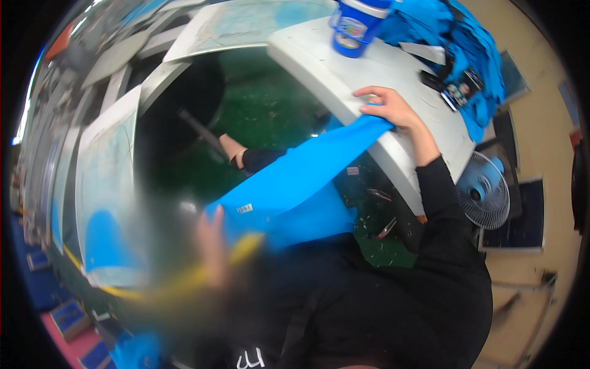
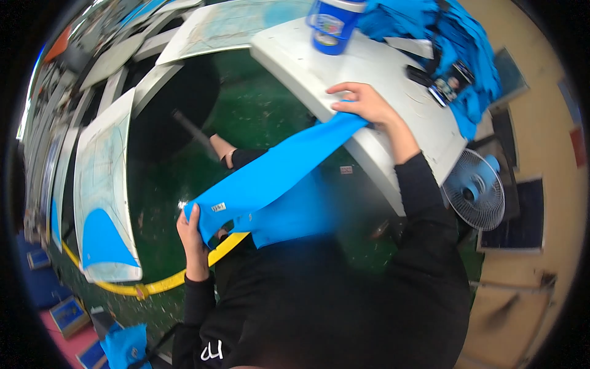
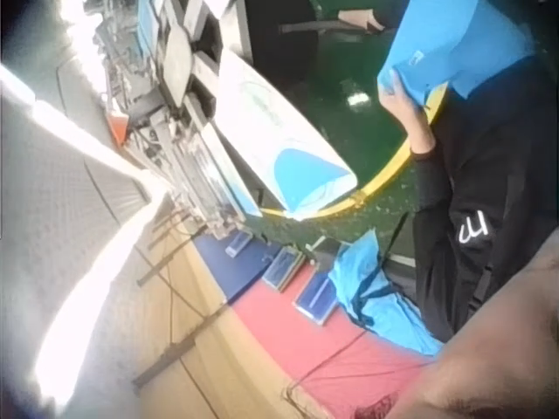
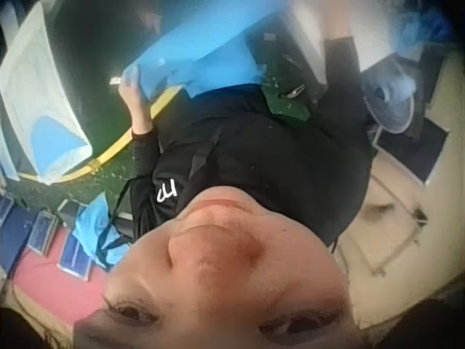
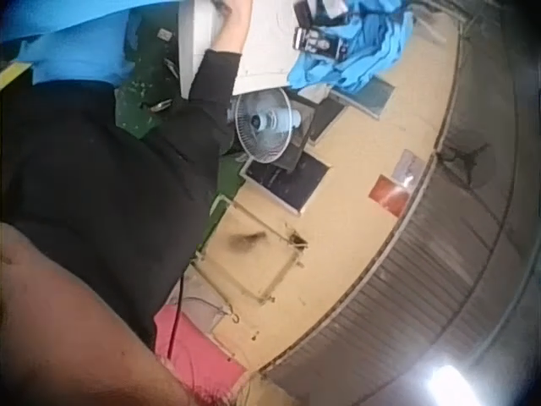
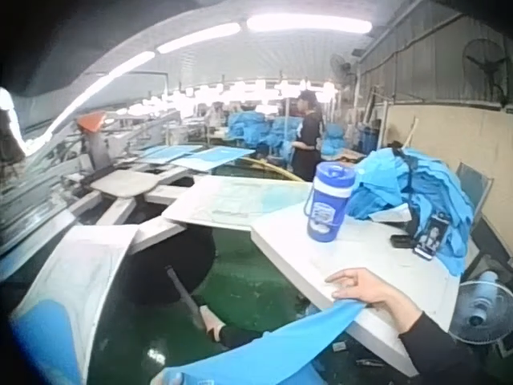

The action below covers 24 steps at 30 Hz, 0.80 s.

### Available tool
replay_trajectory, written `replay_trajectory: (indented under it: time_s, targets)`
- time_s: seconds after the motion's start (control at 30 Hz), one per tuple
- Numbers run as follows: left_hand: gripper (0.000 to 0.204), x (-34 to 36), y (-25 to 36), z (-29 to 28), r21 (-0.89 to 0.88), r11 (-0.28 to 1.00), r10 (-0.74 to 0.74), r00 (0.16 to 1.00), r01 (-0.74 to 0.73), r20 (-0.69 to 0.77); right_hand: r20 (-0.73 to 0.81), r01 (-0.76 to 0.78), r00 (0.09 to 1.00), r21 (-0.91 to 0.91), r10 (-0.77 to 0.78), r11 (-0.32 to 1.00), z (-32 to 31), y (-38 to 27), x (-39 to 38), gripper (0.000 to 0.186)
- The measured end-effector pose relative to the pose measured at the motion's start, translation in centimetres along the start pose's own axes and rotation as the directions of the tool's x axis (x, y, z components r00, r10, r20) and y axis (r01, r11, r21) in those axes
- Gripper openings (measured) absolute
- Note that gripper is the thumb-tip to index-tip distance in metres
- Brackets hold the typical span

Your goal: Placing fabric components onto a screen printing platen for processing.

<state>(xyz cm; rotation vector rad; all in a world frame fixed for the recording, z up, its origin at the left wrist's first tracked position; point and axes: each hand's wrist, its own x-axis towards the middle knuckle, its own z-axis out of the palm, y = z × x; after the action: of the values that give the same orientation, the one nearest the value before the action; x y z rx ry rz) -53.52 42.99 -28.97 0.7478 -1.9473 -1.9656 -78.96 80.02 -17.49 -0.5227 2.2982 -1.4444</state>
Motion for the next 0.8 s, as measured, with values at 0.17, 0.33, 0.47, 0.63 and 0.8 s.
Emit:
replay_trajectory:
  time_s: [0.17,0.33,0.47,0.63,0.8]
  targets:
    - [0.023,-0.3,6.8,-3.6,-0.22,0.975,-0.009,0.994,-0.015,-0.106,-0.047,0.035,0.999,0.181,-0.027,0.983,2.7,-3.2,1.3,0.029]
    - [0.017,3.5,9.0,-5.7,-0.29,0.947,0.072,0.974,-0.134,-0.213,-0.209,0.14,0.975,0.284,-0.082,0.949,5.4,-3.3,5.9,0.027]
    - [0.022,8.7,8.7,-9.3,-0.23,0.963,0.095,0.974,-0.142,-0.204,-0.219,0.208,0.964,0.284,-0.147,0.936,8.7,-4.7,12.2,0.025]
    - [0.055,16.3,9.6,-13.0,-0.064,0.973,0.185,0.916,-0.221,-0.356,-0.234,0.293,0.945,0.288,-0.23,0.912,12.9,-6.3,22.6,0.024]
    - [0.038,16.6,12.9,-17.1,-0.018,0.989,0.144,0.978,-0.148,-0.152,-0.158,0.341,0.94,0.428,-0.303,0.837,15.5,-7.8,25.9,0.023]
